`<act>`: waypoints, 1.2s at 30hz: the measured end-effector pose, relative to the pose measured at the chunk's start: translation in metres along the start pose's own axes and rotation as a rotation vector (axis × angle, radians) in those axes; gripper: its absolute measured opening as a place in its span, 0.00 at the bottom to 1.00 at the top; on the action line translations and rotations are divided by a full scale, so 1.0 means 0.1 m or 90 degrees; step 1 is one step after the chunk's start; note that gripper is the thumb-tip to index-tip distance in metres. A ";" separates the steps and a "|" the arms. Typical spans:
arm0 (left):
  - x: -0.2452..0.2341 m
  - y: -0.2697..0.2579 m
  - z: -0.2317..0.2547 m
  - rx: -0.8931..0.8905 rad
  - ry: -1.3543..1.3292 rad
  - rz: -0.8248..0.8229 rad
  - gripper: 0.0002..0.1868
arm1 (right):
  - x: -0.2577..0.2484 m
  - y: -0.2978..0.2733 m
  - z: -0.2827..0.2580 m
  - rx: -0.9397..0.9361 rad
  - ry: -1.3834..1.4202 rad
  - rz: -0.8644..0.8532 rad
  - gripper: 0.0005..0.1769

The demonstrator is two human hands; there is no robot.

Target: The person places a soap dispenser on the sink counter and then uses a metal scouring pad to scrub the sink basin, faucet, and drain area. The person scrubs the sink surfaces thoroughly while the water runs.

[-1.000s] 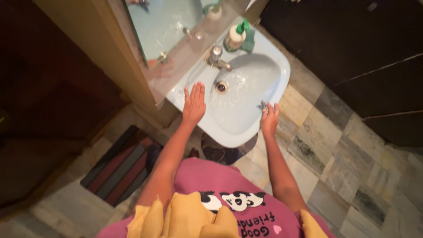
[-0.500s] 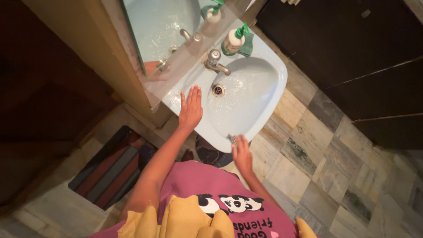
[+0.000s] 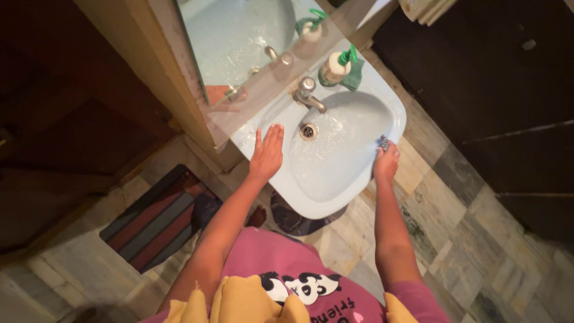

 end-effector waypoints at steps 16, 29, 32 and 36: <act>-0.03 0.06 -0.02 -0.024 -0.078 -0.046 0.39 | -0.20 -1.14 -0.10 0.007 0.035 0.001 0.29; -0.03 0.07 0.00 -0.013 -0.070 -0.054 0.40 | -0.74 -2.12 -0.64 0.013 0.127 -0.109 0.28; -0.04 0.06 -0.02 -0.020 -0.091 -0.052 0.41 | -0.54 -1.72 -0.36 0.004 0.116 -0.075 0.28; -0.03 0.06 -0.01 -0.021 -0.079 -0.062 0.42 | -0.20 -0.90 0.03 -0.022 0.071 -0.067 0.31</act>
Point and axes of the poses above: each hand's wrist, its own y-axis towards the middle knuckle, its own x-axis out of the palm, z = x × y, the point moved 3 cm from there along y, towards the middle knuckle, and after that the axes turned 12 degrees about z, right-handed, at the moved point
